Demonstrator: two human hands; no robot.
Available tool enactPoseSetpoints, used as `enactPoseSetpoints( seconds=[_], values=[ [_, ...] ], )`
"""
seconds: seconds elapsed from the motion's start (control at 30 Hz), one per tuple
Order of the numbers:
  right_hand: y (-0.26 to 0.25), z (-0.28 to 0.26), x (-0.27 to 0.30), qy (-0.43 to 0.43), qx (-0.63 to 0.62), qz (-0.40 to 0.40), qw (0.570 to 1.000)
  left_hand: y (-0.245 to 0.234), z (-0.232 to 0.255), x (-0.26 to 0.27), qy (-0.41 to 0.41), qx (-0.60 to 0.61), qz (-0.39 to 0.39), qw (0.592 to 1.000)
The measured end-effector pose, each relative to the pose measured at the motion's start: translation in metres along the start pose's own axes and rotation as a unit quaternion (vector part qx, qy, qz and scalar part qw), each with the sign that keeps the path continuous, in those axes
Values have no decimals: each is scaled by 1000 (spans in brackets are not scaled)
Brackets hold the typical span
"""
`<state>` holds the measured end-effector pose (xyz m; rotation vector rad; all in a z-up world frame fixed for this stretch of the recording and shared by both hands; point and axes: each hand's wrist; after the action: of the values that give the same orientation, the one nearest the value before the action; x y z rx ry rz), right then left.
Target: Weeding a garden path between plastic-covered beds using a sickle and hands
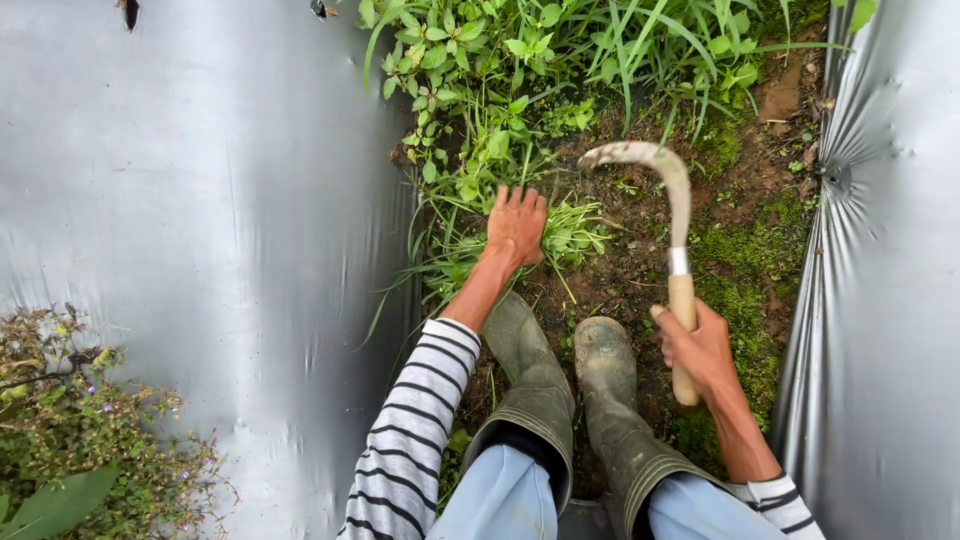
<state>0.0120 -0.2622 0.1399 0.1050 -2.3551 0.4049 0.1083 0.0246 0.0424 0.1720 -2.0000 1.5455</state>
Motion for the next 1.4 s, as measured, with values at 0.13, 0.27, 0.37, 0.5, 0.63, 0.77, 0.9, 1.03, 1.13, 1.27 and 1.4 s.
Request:
enactPoseSetpoints(
  seconds=[0.13,0.27,0.37,0.5,0.63,0.77,0.9,1.03,1.13,1.27,1.4],
  values=[
    [12,3,-45,-3,-98,31,995,41,-1,24,-78,60,37,994],
    [16,29,-60,75,-1,-99,992,47,0,73,-132,135,97,977],
    [0,13,-43,42,122,-173,976,8,3,98,-152,171,83,970],
    [20,6,-64,41,38,-106,993,19,-2,101,-154,192,95,965],
    [32,34,-86,59,-64,-60,994,21,0,120,-135,180,127,966],
    [15,2,-50,69,148,-171,972,15,-8,134,-110,196,131,966],
    [35,12,-71,42,51,-89,994,13,-7,143,-113,208,129,963],
    [50,25,-98,49,-96,-28,994,10,3,146,-126,241,114,955],
    [34,3,-68,52,30,-95,994,24,8,146,-135,258,99,952],
    [29,6,-57,9,43,-74,996,42,19,144,-136,244,90,956],
    [48,26,-85,23,-153,25,988,39,31,146,-134,244,88,956]
  ],
)
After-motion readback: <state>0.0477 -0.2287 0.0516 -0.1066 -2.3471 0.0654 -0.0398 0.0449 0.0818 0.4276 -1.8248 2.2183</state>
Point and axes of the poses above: each hand's wrist, its own x-axis away from the middle knuckle, its own y-axis out of the palm, z = x × y, and after that the axes turned 3 degrees about z, right-handed
